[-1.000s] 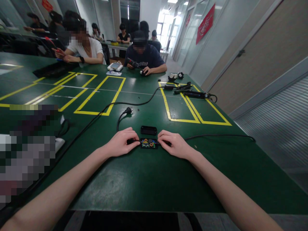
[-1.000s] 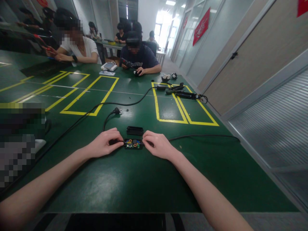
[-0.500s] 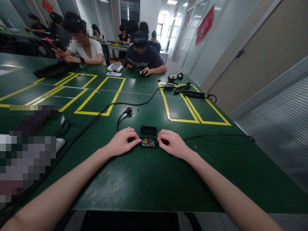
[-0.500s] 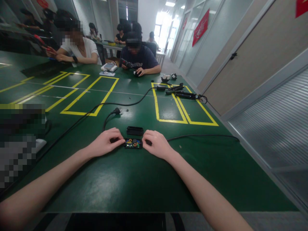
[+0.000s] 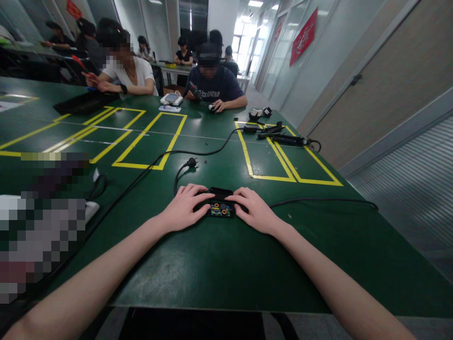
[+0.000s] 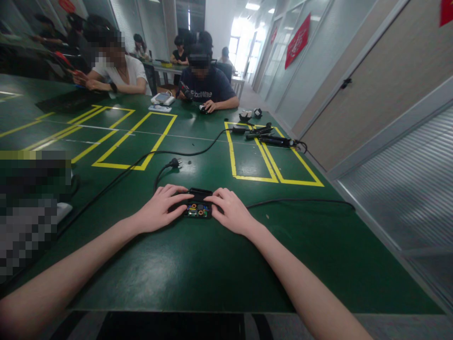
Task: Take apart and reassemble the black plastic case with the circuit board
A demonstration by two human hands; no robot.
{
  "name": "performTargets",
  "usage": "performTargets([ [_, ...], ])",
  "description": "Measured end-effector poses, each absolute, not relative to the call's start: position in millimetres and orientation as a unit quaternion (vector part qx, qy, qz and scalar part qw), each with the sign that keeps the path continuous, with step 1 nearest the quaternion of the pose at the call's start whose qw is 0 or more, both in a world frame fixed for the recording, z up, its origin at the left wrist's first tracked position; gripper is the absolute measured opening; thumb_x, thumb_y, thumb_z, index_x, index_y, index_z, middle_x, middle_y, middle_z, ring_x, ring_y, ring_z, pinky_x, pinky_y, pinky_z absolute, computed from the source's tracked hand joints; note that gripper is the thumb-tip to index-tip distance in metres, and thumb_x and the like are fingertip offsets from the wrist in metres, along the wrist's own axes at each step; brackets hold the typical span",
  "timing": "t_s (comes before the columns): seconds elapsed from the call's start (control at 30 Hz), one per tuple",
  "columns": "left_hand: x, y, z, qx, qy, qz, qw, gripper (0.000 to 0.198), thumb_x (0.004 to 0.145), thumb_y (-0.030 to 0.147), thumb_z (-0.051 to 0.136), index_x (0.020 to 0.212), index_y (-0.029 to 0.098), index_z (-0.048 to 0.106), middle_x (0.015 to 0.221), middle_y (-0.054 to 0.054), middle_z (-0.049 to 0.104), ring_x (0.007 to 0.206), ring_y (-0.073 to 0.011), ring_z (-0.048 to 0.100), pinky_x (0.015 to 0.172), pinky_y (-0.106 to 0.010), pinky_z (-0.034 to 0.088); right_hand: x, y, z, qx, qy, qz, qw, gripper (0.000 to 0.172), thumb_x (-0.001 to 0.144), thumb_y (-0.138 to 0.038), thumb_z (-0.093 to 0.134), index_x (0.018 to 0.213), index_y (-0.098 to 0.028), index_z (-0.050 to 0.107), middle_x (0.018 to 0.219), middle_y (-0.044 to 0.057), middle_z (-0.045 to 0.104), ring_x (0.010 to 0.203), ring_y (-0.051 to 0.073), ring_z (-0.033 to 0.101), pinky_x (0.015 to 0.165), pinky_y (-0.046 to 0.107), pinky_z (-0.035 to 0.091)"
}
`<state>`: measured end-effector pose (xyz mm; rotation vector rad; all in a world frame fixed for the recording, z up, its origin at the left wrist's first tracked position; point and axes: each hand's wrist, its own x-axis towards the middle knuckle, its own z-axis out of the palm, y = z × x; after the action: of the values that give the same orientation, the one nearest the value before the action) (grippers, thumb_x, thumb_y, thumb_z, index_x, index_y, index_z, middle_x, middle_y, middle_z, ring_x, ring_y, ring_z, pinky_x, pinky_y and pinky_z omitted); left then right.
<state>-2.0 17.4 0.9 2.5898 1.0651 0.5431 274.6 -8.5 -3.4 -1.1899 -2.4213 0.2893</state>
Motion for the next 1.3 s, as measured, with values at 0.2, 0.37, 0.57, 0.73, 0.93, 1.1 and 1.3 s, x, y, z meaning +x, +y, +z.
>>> performTargets([
  [0.2,-3.0,18.2,-0.9,0.89,0.354,0.235,0.165,0.024,0.1,0.032,0.059,0.116,0.025,0.077,0.133,-0.011,0.063,0.12,-0.0286,0.059,0.106,-0.051,0.047,274.3,-11.4,-2.1,-0.413,-0.877,0.105,0.222,0.037,0.103,-0.018,0.044,0.128,-0.024,0.071,0.123,0.015,0.065,0.113,0.028,0.061,0.097,0.051,0.053],
  [0.37,-2.5,17.5,-2.3,0.897,0.338,0.233,0.166,0.028,0.102,0.029,0.057,0.122,0.025,0.076,0.143,-0.012,0.061,0.125,-0.0289,0.058,0.11,-0.053,0.046,277.6,-11.3,-2.9,-0.41,-0.872,0.117,0.241,0.032,0.104,-0.021,0.047,0.124,-0.026,0.073,0.14,0.014,0.064,0.125,0.03,0.06,0.103,0.055,0.051],
  [0.57,-1.0,17.0,0.5,0.905,0.341,0.195,0.165,0.035,0.106,0.031,0.052,0.135,0.03,0.07,0.144,-0.011,0.062,0.128,-0.0287,0.055,0.108,-0.052,0.044,278.4,-6.8,-10.7,-0.415,-0.845,0.146,0.304,0.026,0.104,-0.026,0.053,0.108,-0.025,0.079,0.129,0.013,0.069,0.12,0.028,0.065,0.103,0.051,0.055],
  [0.73,-0.7,16.3,1.9,0.91,0.341,0.181,0.153,0.036,0.107,0.032,0.048,0.138,0.032,0.068,0.139,-0.01,0.065,0.125,-0.0278,0.055,0.106,-0.049,0.043,277.7,-5.5,-13.9,-0.416,-0.825,0.168,0.343,0.025,0.102,-0.025,0.056,0.104,-0.024,0.08,0.126,0.012,0.068,0.107,0.025,0.07,0.097,0.046,0.059],
  [0.93,0.2,15.0,4.2,0.915,0.334,0.18,0.137,0.037,0.107,0.032,0.048,0.136,0.028,0.069,0.134,-0.011,0.068,0.122,-0.0286,0.056,0.103,-0.048,0.045,273.7,-7.4,-12.7,-0.422,-0.79,0.203,0.396,0.022,0.098,-0.024,0.061,0.115,-0.027,0.076,0.124,0.01,0.069,0.108,0.024,0.07,0.099,0.047,0.059],
  [1.1,2.0,14.2,3.9,0.916,0.333,0.184,0.125,0.034,0.104,0.028,0.051,0.131,0.024,0.073,0.129,-0.012,0.069,0.12,-0.029,0.058,0.102,-0.048,0.047,271.8,-7.7,-13.6,-0.417,-0.77,0.244,0.416,0.036,0.094,-0.02,0.063,0.129,-0.027,0.068,0.119,0.008,0.068,0.088,0.019,0.07,0.086,0.04,0.065],
  [1.3,1.6,14.2,3.9,0.914,0.319,0.224,0.113,0.029,0.102,0.027,0.056,0.124,0.025,0.076,0.123,-0.011,0.071,0.115,-0.0267,0.061,0.101,-0.045,0.05,273.3,-7.7,-13.4,-0.41,-0.773,0.254,0.412,0.034,0.093,-0.019,0.063,0.125,-0.026,0.071,0.122,0.009,0.065,0.091,0.019,0.069,0.082,0.037,0.065],
])
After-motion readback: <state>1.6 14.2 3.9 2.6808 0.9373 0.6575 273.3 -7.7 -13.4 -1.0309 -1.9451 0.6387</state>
